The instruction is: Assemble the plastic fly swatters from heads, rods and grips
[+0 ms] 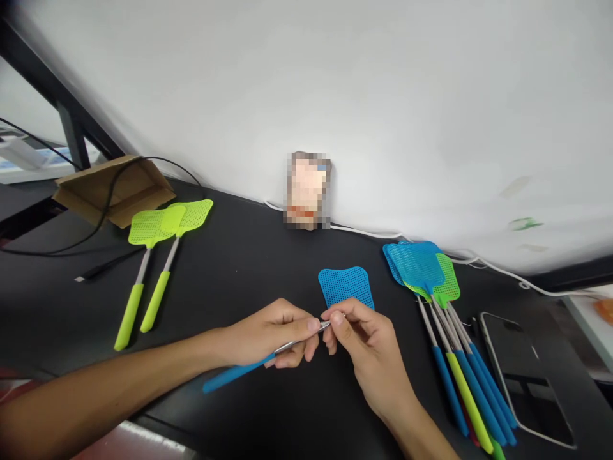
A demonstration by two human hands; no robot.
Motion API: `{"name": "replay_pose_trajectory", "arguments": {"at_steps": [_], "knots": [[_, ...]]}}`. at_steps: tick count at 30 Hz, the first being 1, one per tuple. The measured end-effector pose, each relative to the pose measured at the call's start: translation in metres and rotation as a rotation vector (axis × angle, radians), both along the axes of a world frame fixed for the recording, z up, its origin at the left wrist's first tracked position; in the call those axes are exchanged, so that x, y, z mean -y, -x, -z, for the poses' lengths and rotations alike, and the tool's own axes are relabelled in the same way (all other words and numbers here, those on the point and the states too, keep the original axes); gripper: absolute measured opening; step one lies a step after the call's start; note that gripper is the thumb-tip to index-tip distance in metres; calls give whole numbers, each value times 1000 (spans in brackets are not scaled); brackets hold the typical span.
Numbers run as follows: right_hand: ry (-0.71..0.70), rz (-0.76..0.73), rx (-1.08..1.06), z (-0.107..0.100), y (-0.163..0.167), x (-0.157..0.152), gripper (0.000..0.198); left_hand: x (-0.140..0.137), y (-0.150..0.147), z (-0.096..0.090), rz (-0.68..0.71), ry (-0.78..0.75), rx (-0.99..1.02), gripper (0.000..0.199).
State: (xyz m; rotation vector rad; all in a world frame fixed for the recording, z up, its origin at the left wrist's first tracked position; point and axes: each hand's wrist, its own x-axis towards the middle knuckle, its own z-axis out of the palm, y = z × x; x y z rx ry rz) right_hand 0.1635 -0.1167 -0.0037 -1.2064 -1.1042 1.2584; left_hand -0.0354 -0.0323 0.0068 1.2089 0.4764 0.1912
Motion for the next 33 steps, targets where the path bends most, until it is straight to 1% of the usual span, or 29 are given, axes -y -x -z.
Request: {"name": "replay_pose_trajectory", "arguments": {"at_steps": [4, 8, 10, 12, 15, 16, 18, 19, 21, 24, 26, 28, 29, 31, 33], "knots": [[-6, -20, -39, 1, 3, -2, 21, 0, 0, 0, -3, 8, 12, 49], [-67, 86, -39, 2, 10, -3, 22, 0, 0, -1, 8, 49, 49, 45], [-91, 169, -36, -1, 6, -4, 22, -1, 0, -3, 18, 60, 58, 43], [-130, 307, -80, -8, -9, -8, 22, -3, 1, -6, 44, 54, 46, 44], [-225, 576, -193, -21, -46, -16, 22, -6, 2, -9, 90, 45, 28, 45], [-250, 632, -206, -24, -57, -19, 22, -7, 2, -10, 102, 49, 27, 45], [-264, 673, -206, -25, -74, -25, 21, -8, 3, -10, 113, 61, 26, 45], [-256, 668, -201, -24, -77, -27, 21, -8, 3, -9, 111, 62, 20, 45], [-228, 648, -194, -19, -74, -30, 22, -7, 3, -6, 96, 53, 8, 45], [-206, 618, -156, -10, -46, -27, 25, -4, 3, -1, 64, 61, 8, 46], [-161, 520, -97, -4, -18, -20, 26, -1, 1, 2, 27, 72, 16, 47], [-77, 355, -31, 3, 9, -10, 27, 2, 0, 4, -14, 59, 18, 50], [-62, 295, -15, 6, 20, -5, 28, 3, -1, 5, -29, 50, 19, 51], [-57, 227, 6, 11, 33, 1, 28, 5, -1, 6, -47, 38, 16, 53], [-62, 213, 12, 14, 36, 3, 29, 6, -2, 7, -50, 37, 10, 53]]}}
